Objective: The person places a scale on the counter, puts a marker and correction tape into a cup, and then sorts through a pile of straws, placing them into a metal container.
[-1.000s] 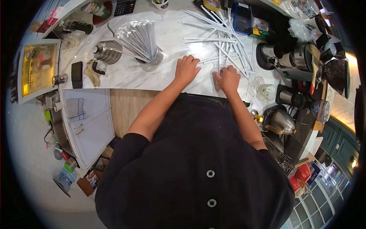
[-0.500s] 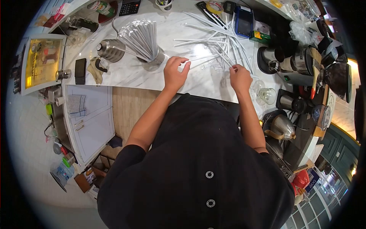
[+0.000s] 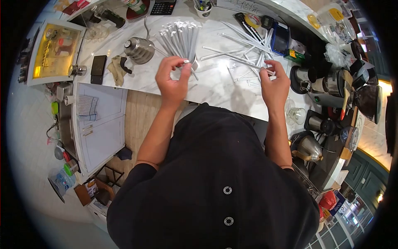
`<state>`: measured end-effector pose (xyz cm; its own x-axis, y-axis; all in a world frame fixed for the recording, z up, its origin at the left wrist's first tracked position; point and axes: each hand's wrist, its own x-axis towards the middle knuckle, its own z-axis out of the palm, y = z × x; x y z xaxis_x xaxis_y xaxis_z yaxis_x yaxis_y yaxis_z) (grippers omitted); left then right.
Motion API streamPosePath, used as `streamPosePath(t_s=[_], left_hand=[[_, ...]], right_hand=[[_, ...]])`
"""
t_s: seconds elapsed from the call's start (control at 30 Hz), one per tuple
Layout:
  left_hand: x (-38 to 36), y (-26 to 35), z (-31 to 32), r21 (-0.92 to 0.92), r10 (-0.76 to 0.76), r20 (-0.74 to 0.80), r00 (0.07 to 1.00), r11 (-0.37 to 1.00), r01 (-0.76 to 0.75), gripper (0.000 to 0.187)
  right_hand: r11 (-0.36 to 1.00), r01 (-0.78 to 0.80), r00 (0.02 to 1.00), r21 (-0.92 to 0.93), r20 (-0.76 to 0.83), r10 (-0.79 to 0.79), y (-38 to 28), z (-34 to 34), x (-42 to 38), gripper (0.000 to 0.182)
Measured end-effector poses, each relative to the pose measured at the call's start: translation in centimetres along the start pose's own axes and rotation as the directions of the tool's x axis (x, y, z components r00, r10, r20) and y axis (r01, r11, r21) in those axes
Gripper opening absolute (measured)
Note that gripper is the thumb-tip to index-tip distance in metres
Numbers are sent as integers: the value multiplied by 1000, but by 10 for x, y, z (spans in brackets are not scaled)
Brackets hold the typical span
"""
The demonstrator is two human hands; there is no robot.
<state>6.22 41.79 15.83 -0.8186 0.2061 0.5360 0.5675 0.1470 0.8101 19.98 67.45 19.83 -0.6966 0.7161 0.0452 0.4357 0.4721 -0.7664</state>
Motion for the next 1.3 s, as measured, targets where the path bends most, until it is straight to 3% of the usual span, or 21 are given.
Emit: streamPosePath(t_s=[0.1,0.33,0.43,0.5,0.6,0.67,0.73,0.87,1.1,1.17,1.23,1.3], left_hand=[[20,3,-28,-49,23,-85,996,998,-28,14],[46,-12,-67,-153,1,-204,979,988,-33,11],[52,-17,-72,-158,15,-234,972,986,-53,12],[58,-23,-73,-2,84,-184,979,996,-86,13],[56,-41,-63,128,65,-149,987,991,-46,12],[52,-54,-59,135,38,-119,992,991,-22,11],[49,-64,-56,134,14,-78,997,991,-3,10],[46,-81,-53,128,31,-50,998,991,-24,12],[54,-99,-42,255,-2,-79,997,967,22,18],[57,-104,-38,337,-10,-54,999,941,28,30],[57,-99,-34,393,25,-86,996,920,10,41],[53,-96,-31,445,61,-111,992,896,-6,52]], right_hand=[[965,233,970,119,-93,-222,-31,11,-4,35],[901,311,941,304,38,-337,-95,44,-5,41],[906,316,934,282,77,-350,-108,63,-4,42],[914,301,933,272,113,-341,-111,79,-2,41],[923,311,930,229,126,-344,-106,108,4,40],[934,298,937,197,126,-325,-103,125,6,37],[895,416,895,159,99,-434,-93,143,10,35],[885,448,880,124,117,-461,-80,169,9,28],[899,418,902,131,56,-427,-63,210,24,20],[907,411,908,85,44,-416,-60,215,29,21],[891,446,895,-81,10,-447,-61,215,32,26],[910,412,911,-47,18,-411,-60,213,30,27]])
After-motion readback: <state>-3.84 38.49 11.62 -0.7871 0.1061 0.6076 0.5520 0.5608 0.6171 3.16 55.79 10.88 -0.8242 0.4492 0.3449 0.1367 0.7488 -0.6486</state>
